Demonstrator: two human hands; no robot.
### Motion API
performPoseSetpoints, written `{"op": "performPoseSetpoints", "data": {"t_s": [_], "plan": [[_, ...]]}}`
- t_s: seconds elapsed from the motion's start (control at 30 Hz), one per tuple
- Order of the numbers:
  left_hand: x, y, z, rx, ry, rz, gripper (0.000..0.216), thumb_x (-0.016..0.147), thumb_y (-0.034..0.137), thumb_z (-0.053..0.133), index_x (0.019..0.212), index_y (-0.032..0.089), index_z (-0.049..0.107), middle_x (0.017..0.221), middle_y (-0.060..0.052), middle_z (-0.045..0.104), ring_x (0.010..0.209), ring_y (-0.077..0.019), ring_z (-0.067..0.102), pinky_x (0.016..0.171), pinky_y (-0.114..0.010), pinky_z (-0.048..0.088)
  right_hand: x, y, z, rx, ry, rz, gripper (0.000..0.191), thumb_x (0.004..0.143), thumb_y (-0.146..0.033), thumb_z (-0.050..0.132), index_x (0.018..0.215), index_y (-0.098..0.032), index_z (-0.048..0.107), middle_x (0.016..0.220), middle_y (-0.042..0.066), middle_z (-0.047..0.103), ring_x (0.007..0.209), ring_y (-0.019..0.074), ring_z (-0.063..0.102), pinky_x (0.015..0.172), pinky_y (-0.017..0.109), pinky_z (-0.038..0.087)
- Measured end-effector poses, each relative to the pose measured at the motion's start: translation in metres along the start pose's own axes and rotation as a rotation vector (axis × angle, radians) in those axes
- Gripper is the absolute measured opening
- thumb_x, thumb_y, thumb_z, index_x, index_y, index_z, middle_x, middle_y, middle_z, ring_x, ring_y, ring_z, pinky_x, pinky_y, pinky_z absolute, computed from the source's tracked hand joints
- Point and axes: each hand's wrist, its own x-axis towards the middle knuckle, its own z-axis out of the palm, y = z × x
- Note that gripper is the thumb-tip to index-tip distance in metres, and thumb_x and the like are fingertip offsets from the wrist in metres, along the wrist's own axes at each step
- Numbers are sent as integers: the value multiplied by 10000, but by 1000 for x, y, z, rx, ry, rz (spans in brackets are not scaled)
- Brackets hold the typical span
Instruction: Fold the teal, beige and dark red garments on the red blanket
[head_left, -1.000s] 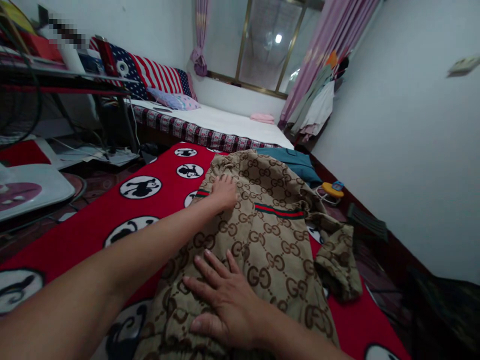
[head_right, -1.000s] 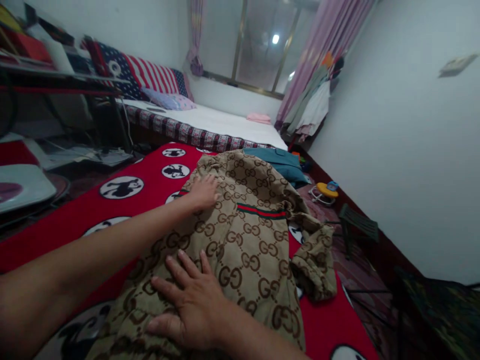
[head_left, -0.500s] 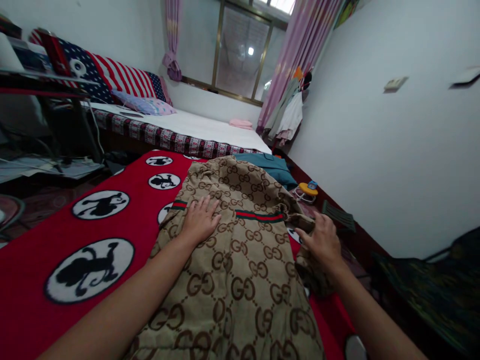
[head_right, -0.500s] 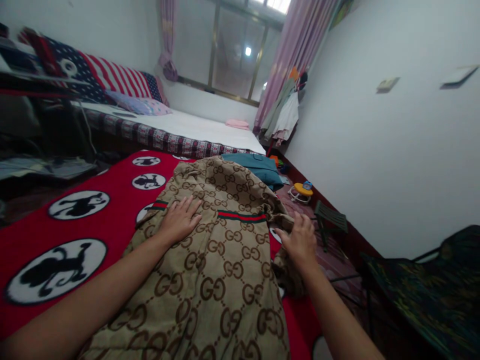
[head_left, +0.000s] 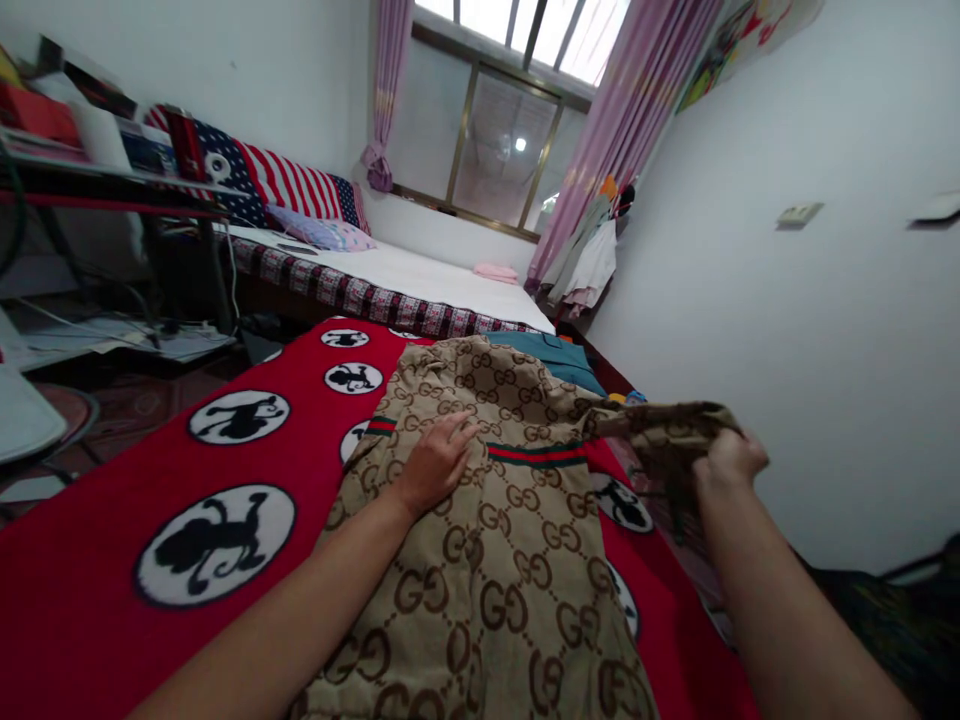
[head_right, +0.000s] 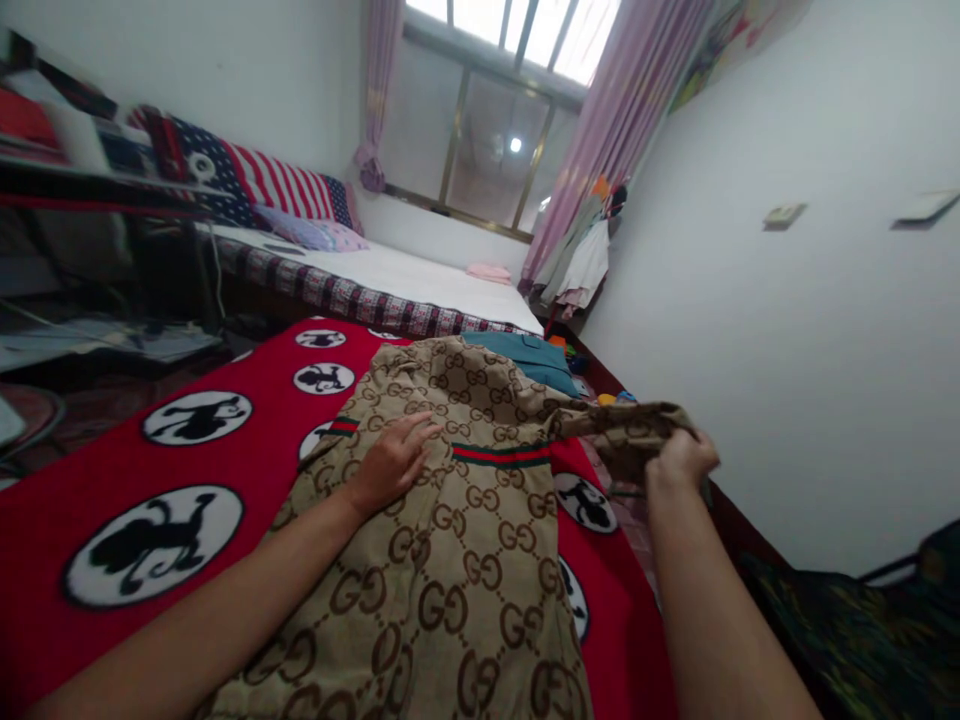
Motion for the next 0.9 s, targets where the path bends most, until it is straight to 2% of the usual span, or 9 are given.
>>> {"op": "performPoseSetpoints", "data": {"t_s": [0.07,0.13,0.23,0.3,0.43,0.57,0.67,0.8,0.9], "plan": [[0,6,-7,-37,11,107,367,930,183,419,1268,186,563,1386,-119,514,1304,-222,445,1097,-424,397,-21,-43,27,92,-25,-133,608,839,-103,278,1414,78,358,1392,303,459,1178,257,565,856,297,493],[-3,10,-13,-41,-15,186,358,930,166,404,1231,216,591,1351,-101,547,1276,-215,472,1077,-418,419,-64,-79,51,167,-155,-307,524,868,-170,406,1379,-99,491,1317,151,587,1087,178,613,865,252,491],[-8,9,-14,7,-69,247,340,912,167,426,1172,242,632,1250,-97,610,1180,-227,542,1011,-421,474,-144,-110,68,255,-788,-899,358,831,-240,615,1185,-225,666,1306,67,607,1140,181,589,928,311,492],[-11,5,-11,48,-65,252,320,889,174,446,1124,223,657,1174,-114,633,1139,-249,560,983,-439,490,-184,-110,62,346,-1040,-1050,184,855,-250,617,996,-241,735,1210,34,663,1099,162,618,949,298,485],[-9,1,-5,62,-47,164,327,867,154,458,1124,206,654,1219,-112,597,1212,-255,500,1055,-438,436,-200,-62,28,348,-1031,-918,175,891,-239,564,957,-225,726,1079,50,698,992,160,657,900,292,509],[-4,2,-5,71,-61,-14,427,846,109,454,1241,212,579,1355,-108,494,1297,-257,412,1088,-443,396,-173,8,-16,38,-900,-773,210,849,-286,586,1012,-226,706,1169,93,656,1101,227,614,971,391,476],[-2,-1,-2,103,-59,-118,511,829,111,472,1331,205,499,1385,-124,446,1313,-278,387,1096,-459,382,-164,50,-57,-227,-947,-643,412,784,-359,631,1174,-230,650,1285,111,592,1197,270,556,1018,438,437],[-4,-7,5,115,-48,-171,544,835,140,489,1373,198,439,1365,-131,438,1286,-286,415,1088,-450,394,-175,82,-100,-493,-1048,-390,739,725,-408,664,1417,-268,445,1349,112,568,1196,304,569,993,458,450],[-5,-7,5,109,-29,-185,550,842,152,498,1386,185,419,1350,-143,443,1271,-285,433,1079,-435,405,-184,94,-111,-443,-1053,-246,780,744,-382,638,1463,-246,369,1292,116,621,1178,308,591,990,456,452]]}}
